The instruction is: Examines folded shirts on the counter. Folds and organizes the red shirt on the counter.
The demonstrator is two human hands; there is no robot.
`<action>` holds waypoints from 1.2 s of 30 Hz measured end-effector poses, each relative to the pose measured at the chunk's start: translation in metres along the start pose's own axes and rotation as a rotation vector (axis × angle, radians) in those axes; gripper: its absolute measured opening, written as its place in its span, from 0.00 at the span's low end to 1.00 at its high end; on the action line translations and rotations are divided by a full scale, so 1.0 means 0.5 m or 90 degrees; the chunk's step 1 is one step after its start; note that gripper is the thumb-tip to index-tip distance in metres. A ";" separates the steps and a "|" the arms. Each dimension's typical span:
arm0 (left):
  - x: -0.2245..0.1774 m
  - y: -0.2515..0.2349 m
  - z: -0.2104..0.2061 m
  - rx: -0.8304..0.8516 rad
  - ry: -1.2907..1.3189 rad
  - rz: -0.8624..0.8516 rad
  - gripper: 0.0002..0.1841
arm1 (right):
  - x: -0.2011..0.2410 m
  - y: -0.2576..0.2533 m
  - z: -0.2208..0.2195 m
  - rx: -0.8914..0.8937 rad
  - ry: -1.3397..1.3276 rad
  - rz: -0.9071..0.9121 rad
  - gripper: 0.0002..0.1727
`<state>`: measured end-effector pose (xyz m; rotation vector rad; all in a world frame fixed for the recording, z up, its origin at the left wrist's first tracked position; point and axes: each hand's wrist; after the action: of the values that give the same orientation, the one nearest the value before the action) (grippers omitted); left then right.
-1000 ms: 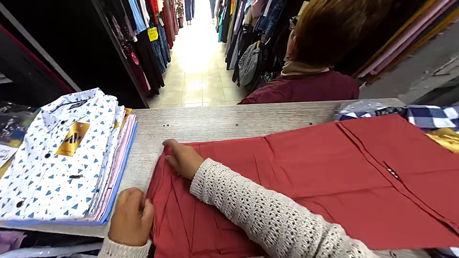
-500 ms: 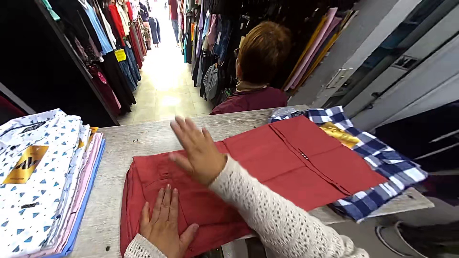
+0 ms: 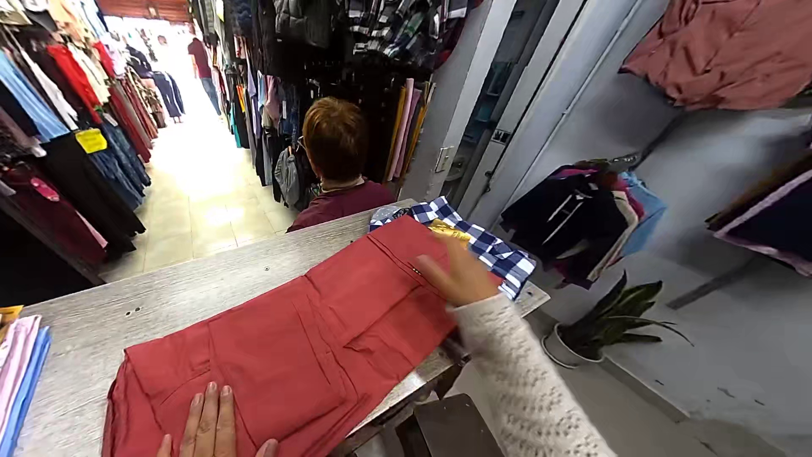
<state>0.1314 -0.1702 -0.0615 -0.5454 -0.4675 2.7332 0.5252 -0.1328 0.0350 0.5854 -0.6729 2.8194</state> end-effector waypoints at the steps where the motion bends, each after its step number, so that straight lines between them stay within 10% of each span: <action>1: 0.000 0.001 0.001 -0.003 0.006 0.000 0.48 | -0.065 -0.009 0.030 -0.001 0.030 -0.109 0.36; 5: 0.003 0.007 0.008 -0.002 0.003 -0.003 0.48 | -0.229 -0.016 0.040 0.065 0.020 -0.341 0.40; 9: -0.006 0.009 0.043 0.046 0.131 0.016 0.43 | -0.207 0.002 0.035 -0.014 -0.142 -0.347 0.15; 14: -0.017 0.016 0.064 0.009 0.320 -0.053 0.35 | -0.241 -0.001 0.014 0.055 -0.016 -0.357 0.38; 19: -0.001 0.059 0.087 -0.004 0.446 0.027 0.31 | -0.201 0.000 0.034 0.027 -0.157 -0.326 0.17; 26: 0.008 0.066 0.122 0.027 0.815 0.235 0.31 | 0.028 0.034 0.013 -0.208 -0.346 0.092 0.18; 32: -0.025 -0.005 0.084 0.032 1.003 0.337 0.42 | 0.297 0.175 -0.130 0.093 -0.242 0.467 0.16; 36: -0.018 -0.009 0.057 0.025 0.898 0.242 0.28 | 0.354 0.272 -0.138 0.428 -0.388 0.607 0.13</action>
<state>0.1285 -0.1768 -0.0322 -2.3696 0.0912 1.8721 0.3060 -0.2050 -0.0013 1.6546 0.0184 3.7821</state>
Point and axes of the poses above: each hand's wrist, its own y-axis away from the middle knuckle, its own z-axis out of the back of the hand, x = y × z, and after that the axes turned 1 degree about -x, right-handed
